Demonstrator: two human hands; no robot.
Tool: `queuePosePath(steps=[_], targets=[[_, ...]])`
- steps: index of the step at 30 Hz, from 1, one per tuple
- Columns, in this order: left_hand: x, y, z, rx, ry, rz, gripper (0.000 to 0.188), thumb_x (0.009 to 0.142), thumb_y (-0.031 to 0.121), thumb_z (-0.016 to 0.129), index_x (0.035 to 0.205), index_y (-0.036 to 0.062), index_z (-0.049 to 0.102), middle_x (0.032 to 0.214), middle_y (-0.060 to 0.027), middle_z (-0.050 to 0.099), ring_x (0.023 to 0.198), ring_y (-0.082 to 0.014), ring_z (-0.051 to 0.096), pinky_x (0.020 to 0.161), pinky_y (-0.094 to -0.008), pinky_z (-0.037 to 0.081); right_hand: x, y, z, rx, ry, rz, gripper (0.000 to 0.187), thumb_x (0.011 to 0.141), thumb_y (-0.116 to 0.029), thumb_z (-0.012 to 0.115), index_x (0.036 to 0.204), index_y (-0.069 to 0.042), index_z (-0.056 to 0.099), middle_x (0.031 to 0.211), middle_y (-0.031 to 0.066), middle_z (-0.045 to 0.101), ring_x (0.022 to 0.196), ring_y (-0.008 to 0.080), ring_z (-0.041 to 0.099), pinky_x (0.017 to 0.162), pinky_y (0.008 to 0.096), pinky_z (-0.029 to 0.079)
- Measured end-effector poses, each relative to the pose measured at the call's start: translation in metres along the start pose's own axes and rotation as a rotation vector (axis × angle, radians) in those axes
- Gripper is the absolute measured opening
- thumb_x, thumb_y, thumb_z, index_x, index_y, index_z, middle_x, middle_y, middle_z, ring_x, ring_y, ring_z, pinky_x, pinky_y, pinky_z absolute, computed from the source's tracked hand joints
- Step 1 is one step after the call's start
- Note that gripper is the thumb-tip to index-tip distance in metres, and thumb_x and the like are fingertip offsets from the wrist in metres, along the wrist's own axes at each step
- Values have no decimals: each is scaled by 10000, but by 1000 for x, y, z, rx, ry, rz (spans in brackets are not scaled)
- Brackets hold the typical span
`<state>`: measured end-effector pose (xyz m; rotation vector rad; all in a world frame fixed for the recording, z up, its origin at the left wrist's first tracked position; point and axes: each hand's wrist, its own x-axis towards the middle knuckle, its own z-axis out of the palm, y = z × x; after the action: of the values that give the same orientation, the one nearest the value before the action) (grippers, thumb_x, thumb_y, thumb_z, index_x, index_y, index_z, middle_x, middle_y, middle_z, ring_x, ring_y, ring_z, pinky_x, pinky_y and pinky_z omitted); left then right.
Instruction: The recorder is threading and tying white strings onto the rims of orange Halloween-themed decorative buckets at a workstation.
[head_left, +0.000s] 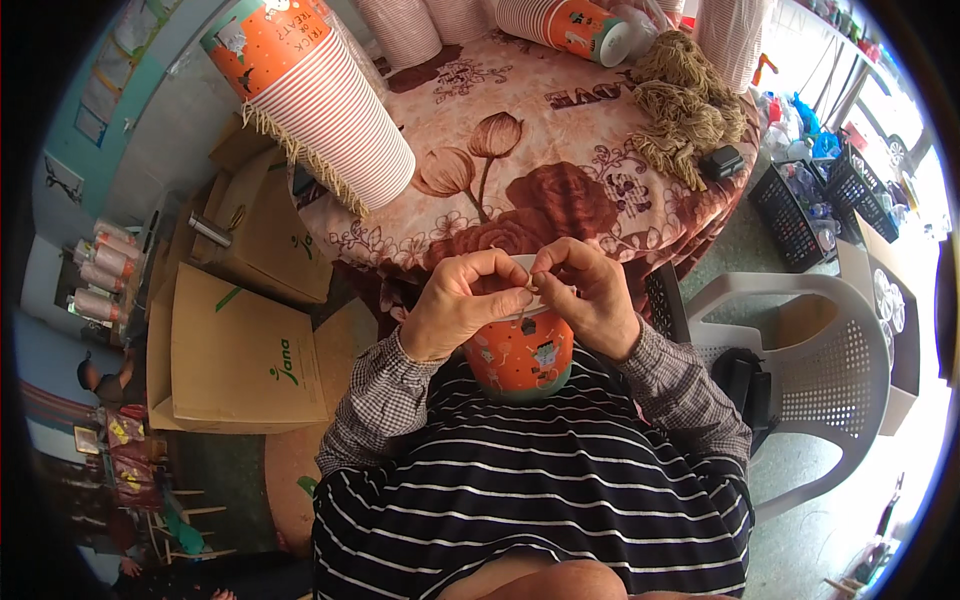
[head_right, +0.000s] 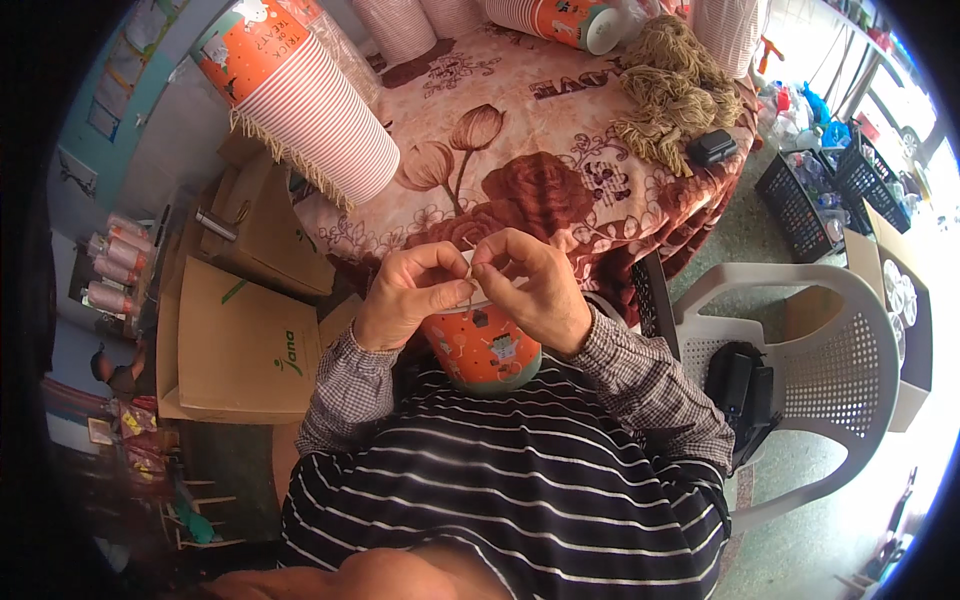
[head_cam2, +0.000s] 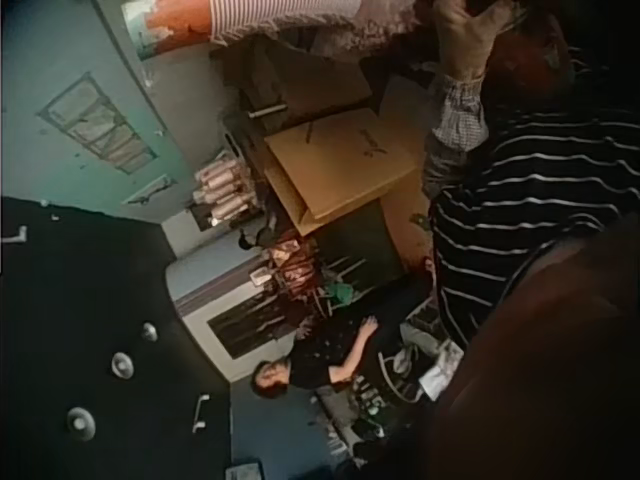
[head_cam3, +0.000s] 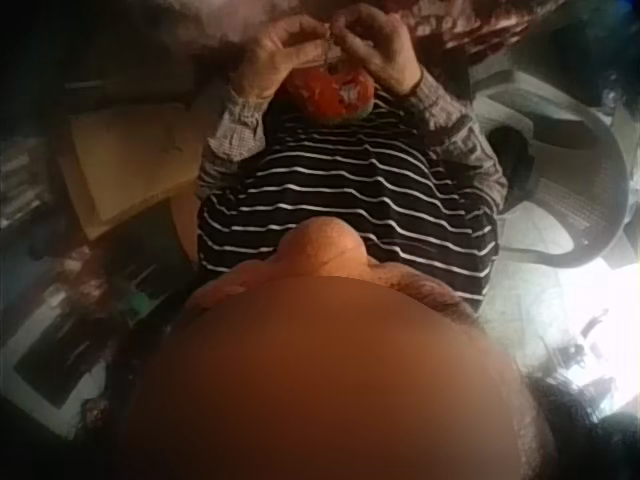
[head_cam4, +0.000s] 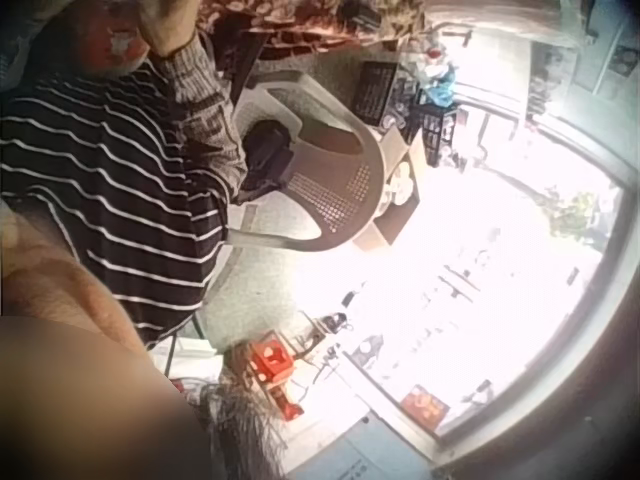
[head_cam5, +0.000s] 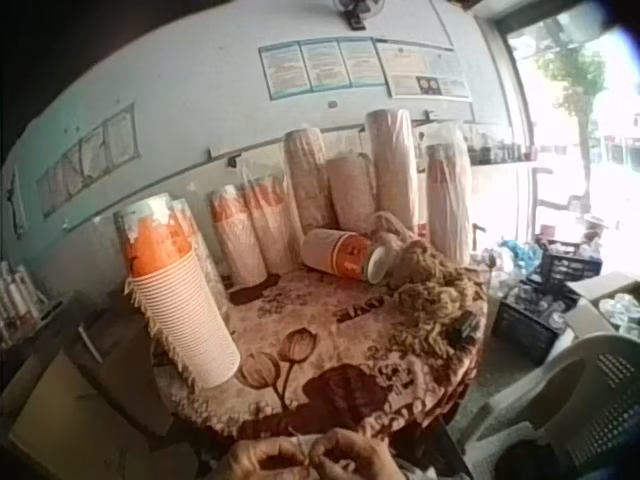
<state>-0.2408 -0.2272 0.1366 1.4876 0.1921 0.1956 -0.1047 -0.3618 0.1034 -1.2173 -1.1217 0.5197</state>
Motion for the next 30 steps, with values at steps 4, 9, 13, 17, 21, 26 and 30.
queuePosePath(steps=[4,9,13,17,21,26,30], targets=[[0,-1,-2,83,-1,23,122,877,33,630,974,-41,624,924,-21,618,864,-70,592,794,-192,507,2,-1,-2,75,-29,47,82,888,-69,594,935,-4,578,814,-9,606,726,37,564,661,189,462],[0,-5,-5,-4,32,-4,156,903,90,613,997,-34,633,914,-24,633,813,-56,577,735,-179,486,2,2,0,254,-58,124,82,900,-59,594,955,1,579,832,0,616,768,48,586,690,191,479],[1,-13,-10,-18,47,33,194,924,145,598,1013,-23,640,915,-30,650,753,-45,552,672,-177,454,2,5,2,221,-58,77,98,903,-48,593,979,8,571,862,14,626,797,63,603,722,199,490],[1,-14,-10,-43,68,28,196,927,151,594,1015,-18,640,913,-34,653,750,-45,552,673,-180,458,2,0,2,304,-39,112,129,907,-51,589,1017,13,567,897,28,632,816,72,614,732,203,495],[1,-14,-9,-13,80,42,199,936,159,580,1017,-13,641,900,-34,658,749,-45,556,666,-182,460,3,-1,-1,309,-61,130,173,910,-51,586,1065,23,564,930,39,637,865,84,624,753,204,499],[1,-14,-8,28,86,55,200,941,161,572,1021,-10,639,877,-20,648,745,-40,551,655,-175,454,3,-1,-4,271,-91,122,205,916,-52,578,1106,24,565,929,42,639,889,83,621,767,206,499],[-1,-7,-3,77,57,59,203,941,152,574,1024,-25,630,848,9,619,740,-23,527,654,-160,442,5,0,-4,302,-128,44,242,899,-48,604,1133,9,570,942,24,632,904,102,621,764,217,501]])
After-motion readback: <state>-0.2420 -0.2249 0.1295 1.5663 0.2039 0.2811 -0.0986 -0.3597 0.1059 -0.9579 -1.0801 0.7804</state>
